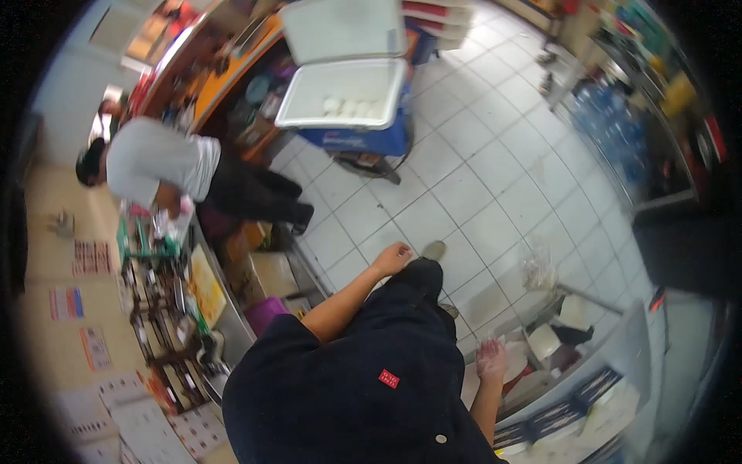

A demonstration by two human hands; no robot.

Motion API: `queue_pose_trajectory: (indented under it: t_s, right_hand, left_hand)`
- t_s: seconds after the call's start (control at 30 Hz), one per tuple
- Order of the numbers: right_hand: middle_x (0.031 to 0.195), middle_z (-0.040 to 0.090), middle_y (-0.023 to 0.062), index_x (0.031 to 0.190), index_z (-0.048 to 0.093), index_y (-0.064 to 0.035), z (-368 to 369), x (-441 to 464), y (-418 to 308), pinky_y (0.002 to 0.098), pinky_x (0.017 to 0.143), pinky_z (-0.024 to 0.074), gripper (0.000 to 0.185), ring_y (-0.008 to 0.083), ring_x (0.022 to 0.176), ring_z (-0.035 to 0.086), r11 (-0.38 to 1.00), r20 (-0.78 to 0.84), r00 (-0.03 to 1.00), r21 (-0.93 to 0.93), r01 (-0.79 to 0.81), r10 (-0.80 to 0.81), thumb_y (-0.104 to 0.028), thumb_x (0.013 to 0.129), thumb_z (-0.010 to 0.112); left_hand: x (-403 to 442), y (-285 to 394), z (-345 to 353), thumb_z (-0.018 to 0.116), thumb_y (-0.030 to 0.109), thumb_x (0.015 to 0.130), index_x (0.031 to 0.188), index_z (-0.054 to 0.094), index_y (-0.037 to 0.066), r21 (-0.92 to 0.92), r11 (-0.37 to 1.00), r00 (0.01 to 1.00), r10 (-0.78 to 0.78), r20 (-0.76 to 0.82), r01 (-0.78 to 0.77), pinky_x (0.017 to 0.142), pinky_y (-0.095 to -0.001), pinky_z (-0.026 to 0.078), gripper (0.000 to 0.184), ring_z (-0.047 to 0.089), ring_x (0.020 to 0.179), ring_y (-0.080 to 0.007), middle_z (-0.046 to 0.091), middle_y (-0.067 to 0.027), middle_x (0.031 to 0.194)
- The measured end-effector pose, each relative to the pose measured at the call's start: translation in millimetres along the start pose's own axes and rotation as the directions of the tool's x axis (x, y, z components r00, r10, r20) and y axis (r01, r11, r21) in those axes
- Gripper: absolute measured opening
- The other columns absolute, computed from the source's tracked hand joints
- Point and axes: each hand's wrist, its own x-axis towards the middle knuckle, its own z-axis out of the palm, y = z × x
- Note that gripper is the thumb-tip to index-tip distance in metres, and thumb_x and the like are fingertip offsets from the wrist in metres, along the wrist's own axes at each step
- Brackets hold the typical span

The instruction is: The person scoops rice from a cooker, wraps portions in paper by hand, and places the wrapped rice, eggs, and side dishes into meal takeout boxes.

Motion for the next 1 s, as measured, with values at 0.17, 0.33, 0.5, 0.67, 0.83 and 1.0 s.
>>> queue_pose_trajectory:
  t_s: [0.17,0.33,0.5,0.67,0.83,1.0]
  right_hand:
    - [0.13,0.056,0.0058,0.13,0.055,-0.0131,191.1,43.3,-8.5,0.0418,0.103,0.041,0.046,0.022,0.122,0.051,0.886,0.065,0.996,-0.457,0.081,-0.057,-0.039,0.094,0.064]
    - [0.115,0.065,0.0107,0.126,0.058,-0.0066,377.5,95.4,25.0,0.044,0.092,0.0503,0.043,0.0234,0.097,0.065,0.311,0.451,0.878,-0.868,0.388,0.163,-0.036,0.095,0.063]
    - [0.116,0.065,0.014,0.129,0.055,-0.0045,588.9,88.5,135.7,0.0461,0.089,0.0512,0.045,0.0266,0.098,0.065,-0.697,0.226,0.862,-0.513,0.502,0.454,-0.035,0.096,0.063]
    - [0.115,0.065,0.0161,0.132,0.052,-0.0037,685.7,109.3,230.7,0.0494,0.086,0.051,0.047,0.0304,0.101,0.065,-0.799,0.034,0.89,-0.425,0.425,0.455,-0.034,0.098,0.063]
    - [0.108,0.068,0.0145,0.125,0.055,-0.0052,702.4,164.9,287.6,0.0427,0.077,0.0525,0.042,0.0279,0.092,0.067,-0.814,-0.047,0.833,-0.249,0.525,0.552,-0.034,0.096,0.065]
    - [0.104,0.067,0.0103,0.128,0.054,-0.0047,681.0,128.7,301.4,0.0355,0.077,0.053,0.044,0.0225,0.092,0.066,-0.807,-0.067,0.82,-0.243,0.539,0.568,-0.03,0.094,0.067]
  left_hand:
    - [19.4,-104.6,-76.7,0.061,0.035,0.095,0.12,0.064,0.001,0.0,0.994,0.984,-0.104,-0.141,0.105,0.093,-0.0418,0.051,0.043,0.067,0.102,-0.0321,0.071,-0.0191,0.109]
    - [-10.8,-145.5,-167.9,0.061,0.039,0.093,0.125,0.061,0.003,-0.51,0.848,0.958,-0.008,-0.285,-0.145,0.094,-0.0418,0.05,0.047,0.064,0.109,-0.0336,0.068,-0.0212,0.113]
    - [-51.4,-229.9,-199.8,0.061,0.041,0.094,0.125,0.059,0.006,-0.639,0.769,0.697,-0.464,-0.547,0.011,0.096,-0.0464,0.05,0.046,0.062,0.114,-0.0351,0.064,-0.019,0.119]
    - [-90.8,-292.2,-149.8,0.06,0.04,0.093,0.123,0.06,0.007,-0.835,0.483,0.385,-0.847,-0.367,0.266,0.098,-0.0522,0.049,0.045,0.059,0.12,-0.0373,0.06,-0.0187,0.13]
    - [-126.9,-288.3,-36.8,0.063,0.038,0.091,0.119,0.062,0.008,-0.968,0.128,0.048,-0.992,-0.12,0.215,0.098,-0.0503,0.049,0.042,0.059,0.119,-0.0369,0.062,-0.018,0.124]
    - [-197.2,-382.1,134.5,0.063,0.034,0.092,0.116,0.063,0.004,-0.969,-0.102,-0.241,-0.969,0.046,0.224,0.101,-0.045,0.048,0.039,0.058,0.117,-0.0358,0.064,-0.0172,0.123]
